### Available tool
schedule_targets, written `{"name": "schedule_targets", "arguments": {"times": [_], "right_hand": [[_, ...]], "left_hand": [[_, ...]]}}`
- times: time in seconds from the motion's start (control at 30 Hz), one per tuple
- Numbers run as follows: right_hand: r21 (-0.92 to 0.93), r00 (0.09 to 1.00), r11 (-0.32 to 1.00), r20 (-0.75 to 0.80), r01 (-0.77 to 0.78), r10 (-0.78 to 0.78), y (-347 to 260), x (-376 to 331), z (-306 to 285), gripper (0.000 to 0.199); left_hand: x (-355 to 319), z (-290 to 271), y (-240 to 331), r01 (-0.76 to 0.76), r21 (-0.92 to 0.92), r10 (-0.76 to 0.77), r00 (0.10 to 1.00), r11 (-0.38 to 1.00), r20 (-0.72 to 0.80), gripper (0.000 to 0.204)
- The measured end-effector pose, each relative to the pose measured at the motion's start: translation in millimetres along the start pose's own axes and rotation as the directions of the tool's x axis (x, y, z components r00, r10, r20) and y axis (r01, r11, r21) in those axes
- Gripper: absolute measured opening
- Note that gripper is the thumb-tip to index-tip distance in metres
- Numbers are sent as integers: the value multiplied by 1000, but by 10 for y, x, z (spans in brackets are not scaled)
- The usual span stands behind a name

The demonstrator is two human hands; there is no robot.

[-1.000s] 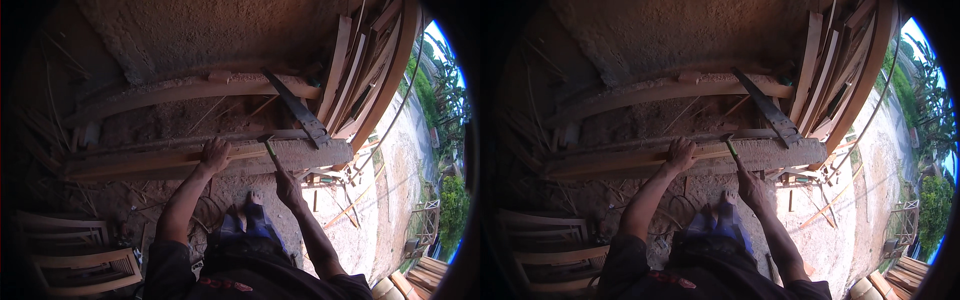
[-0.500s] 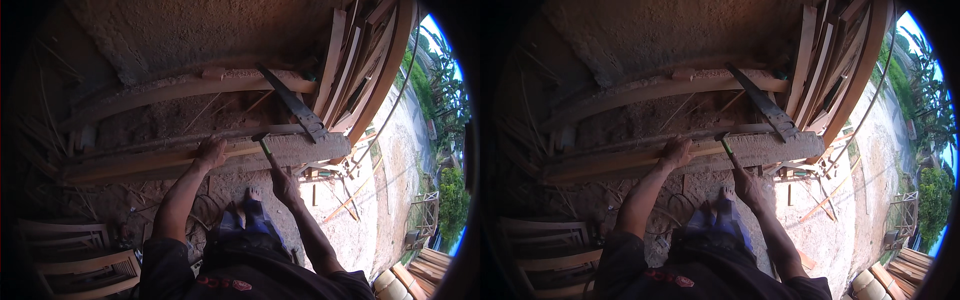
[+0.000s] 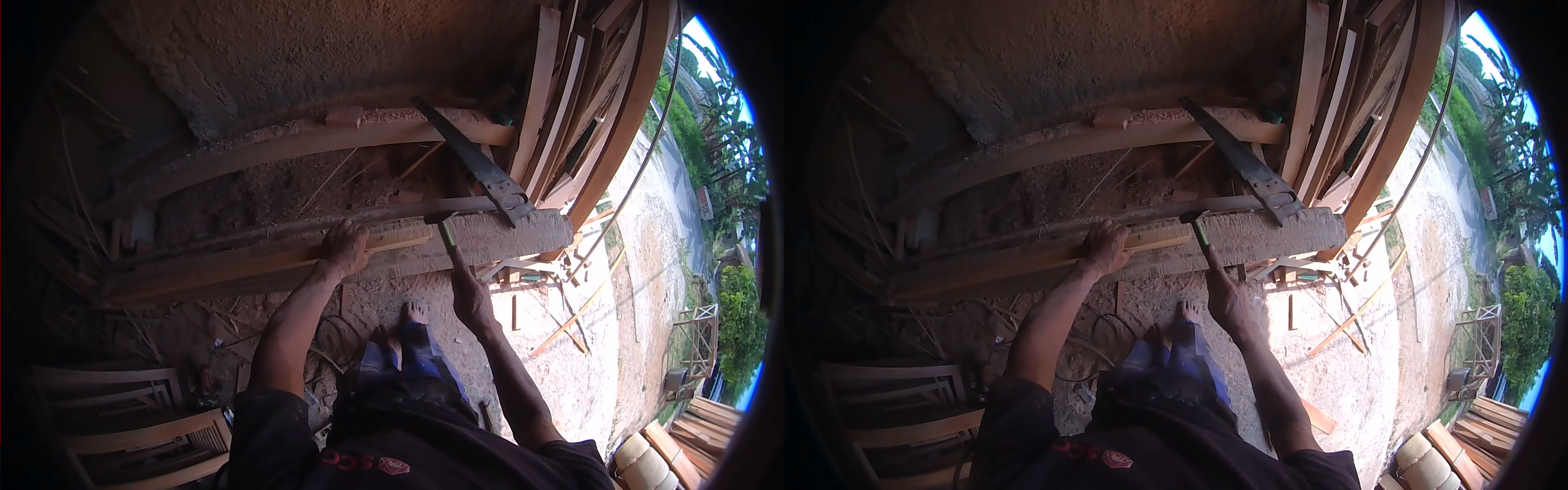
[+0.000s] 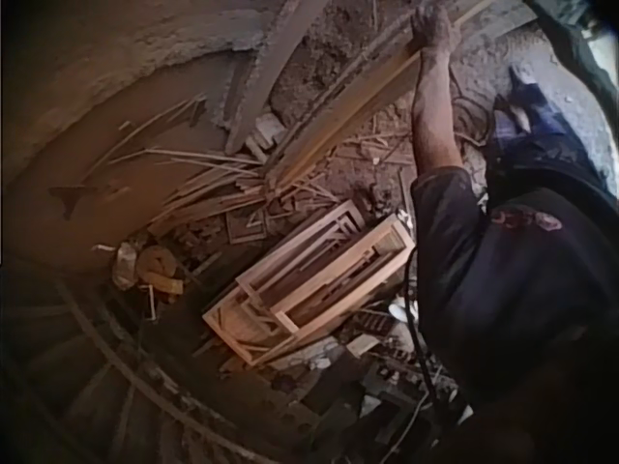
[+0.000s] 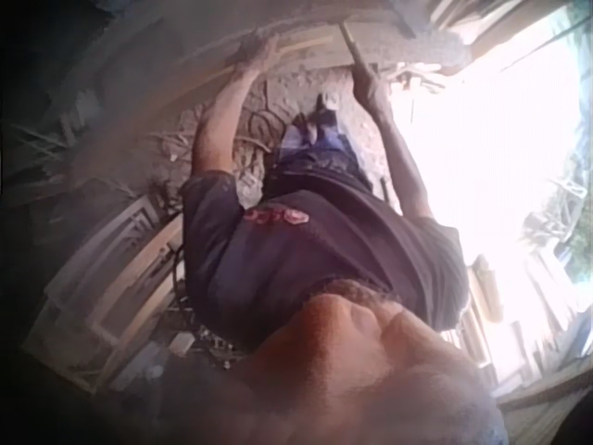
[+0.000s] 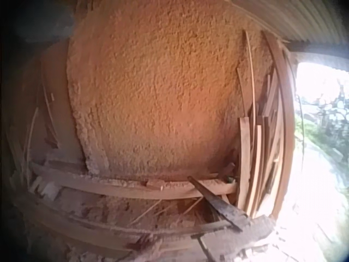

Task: The person assembles a wooden frame by hammering nails into a long plank resting on a workbench. They retrieve nails from a small wooden box and use a hammer to secure the pieces. Later, they use a red electric planer to smooth the surface of the plank.

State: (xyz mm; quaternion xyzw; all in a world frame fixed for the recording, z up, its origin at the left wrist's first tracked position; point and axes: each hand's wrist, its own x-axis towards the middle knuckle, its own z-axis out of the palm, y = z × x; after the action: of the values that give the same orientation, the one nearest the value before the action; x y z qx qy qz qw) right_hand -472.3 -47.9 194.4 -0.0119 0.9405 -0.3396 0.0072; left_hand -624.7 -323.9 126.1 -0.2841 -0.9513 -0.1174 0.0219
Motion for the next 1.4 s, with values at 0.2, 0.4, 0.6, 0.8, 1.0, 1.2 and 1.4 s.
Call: {"name": "schedule_targets", "arguments": {"times": [0.2,0.4,0.6,0.8,1.0,1.2,1.4], "right_hand": [[60,992,991,10,123,-124,-146,-44,64,65],[50,983,989,110,140,-145,-306,-40,105,67],[2,815,836,-226,548,-533,-659,-129,-97,71],[20,961,964,70,266,-267,-341,47,238,70],[-234,556,685,-433,690,-709,-1115,84,-570,58],[22,986,986,40,163,-164,-282,1,182,67],[61,750,815,-434,577,-499,-1140,15,-626,34]], "left_hand": [[4,-33,-8,-20,-7,20,1000,1000,22,36],[10,-70,57,11,-1,-11,998,1000,67,34],[-37,-12,-25,34,15,-35,996,999,82,35],[-35,-43,72,1,9,-2,996,1000,94,35],[-87,-39,-37,64,13,-65,995,998,71,30],[-13,-83,145,19,-26,-17,995,999,95,30],[-155,25,-104,66,8,-67,994,998,86,35]]}}
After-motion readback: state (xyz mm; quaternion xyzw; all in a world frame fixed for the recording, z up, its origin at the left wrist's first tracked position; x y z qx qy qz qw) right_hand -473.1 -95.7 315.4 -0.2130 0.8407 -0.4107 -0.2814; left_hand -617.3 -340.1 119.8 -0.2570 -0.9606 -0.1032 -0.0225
